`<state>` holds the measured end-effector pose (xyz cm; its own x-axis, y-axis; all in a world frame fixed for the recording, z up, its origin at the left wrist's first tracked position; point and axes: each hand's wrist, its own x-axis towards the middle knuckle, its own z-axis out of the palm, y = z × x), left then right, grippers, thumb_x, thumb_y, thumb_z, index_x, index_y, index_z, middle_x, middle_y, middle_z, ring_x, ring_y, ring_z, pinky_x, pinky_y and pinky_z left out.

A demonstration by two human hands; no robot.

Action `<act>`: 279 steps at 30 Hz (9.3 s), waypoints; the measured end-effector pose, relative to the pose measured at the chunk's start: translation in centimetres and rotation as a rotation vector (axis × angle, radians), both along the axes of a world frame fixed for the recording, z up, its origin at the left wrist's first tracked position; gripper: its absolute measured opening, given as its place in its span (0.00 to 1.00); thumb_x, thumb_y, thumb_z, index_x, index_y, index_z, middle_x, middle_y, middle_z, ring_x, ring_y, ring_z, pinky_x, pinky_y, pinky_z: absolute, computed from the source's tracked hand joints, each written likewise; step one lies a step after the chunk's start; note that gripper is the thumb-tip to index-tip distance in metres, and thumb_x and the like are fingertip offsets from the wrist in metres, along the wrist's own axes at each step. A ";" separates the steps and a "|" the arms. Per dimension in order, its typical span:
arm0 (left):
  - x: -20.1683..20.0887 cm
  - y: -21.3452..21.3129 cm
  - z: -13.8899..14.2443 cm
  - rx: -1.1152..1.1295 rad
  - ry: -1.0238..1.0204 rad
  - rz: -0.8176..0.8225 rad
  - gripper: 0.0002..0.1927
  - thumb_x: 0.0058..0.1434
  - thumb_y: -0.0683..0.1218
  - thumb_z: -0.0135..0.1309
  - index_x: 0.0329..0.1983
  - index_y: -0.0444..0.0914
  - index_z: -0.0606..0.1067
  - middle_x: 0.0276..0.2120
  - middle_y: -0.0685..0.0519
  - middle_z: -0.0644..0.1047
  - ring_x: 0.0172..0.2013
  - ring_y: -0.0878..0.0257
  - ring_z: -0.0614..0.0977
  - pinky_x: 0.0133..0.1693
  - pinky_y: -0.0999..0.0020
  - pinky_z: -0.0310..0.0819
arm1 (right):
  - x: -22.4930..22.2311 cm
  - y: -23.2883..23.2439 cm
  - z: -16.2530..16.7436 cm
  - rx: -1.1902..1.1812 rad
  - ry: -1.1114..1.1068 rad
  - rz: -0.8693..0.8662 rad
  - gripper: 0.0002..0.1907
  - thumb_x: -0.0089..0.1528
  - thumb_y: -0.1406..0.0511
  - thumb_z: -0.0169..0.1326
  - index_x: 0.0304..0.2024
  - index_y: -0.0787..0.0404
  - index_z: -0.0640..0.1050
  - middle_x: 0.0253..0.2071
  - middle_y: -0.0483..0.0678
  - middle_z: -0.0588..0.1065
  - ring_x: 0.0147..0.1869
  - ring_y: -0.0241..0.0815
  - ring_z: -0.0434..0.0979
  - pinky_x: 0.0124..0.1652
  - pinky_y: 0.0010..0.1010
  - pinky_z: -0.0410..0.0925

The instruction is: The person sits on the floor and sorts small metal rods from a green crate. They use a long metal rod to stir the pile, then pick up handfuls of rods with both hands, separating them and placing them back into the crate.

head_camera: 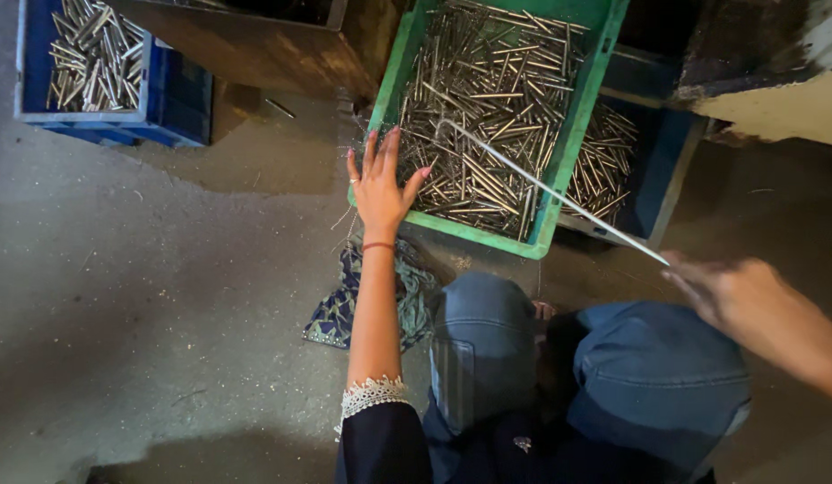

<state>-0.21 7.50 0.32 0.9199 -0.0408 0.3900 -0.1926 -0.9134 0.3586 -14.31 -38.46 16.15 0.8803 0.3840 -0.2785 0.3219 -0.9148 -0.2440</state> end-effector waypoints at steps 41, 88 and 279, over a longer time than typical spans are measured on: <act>-1.3 -2.9 6.3 -0.465 -0.135 -0.114 0.38 0.74 0.70 0.25 0.71 0.43 0.68 0.68 0.52 0.73 0.76 0.50 0.57 0.74 0.42 0.28 | -3.9 -5.7 -10.8 0.048 -0.006 -0.111 0.27 0.63 0.66 0.58 0.66 0.52 0.73 0.30 0.46 0.80 0.27 0.35 0.77 0.29 0.28 0.73; -0.6 -12.1 1.8 -2.141 0.223 0.221 0.24 0.74 0.56 0.43 0.70 0.45 0.65 0.54 0.47 0.77 0.50 0.60 0.78 0.54 0.60 0.74 | 33.2 18.1 -17.5 -0.027 -0.249 -0.108 0.41 0.60 0.45 0.57 0.59 0.73 0.72 0.61 0.67 0.66 0.65 0.72 0.61 0.60 0.56 0.61; 2.7 -15.9 -1.5 -2.524 0.326 0.221 0.19 0.72 0.49 0.45 0.65 0.55 0.69 0.48 0.53 0.80 0.42 0.60 0.81 0.40 0.65 0.81 | 26.6 16.7 -8.7 0.480 0.157 0.015 0.19 0.70 0.56 0.45 0.43 0.62 0.80 0.34 0.52 0.81 0.30 0.49 0.82 0.36 0.43 0.76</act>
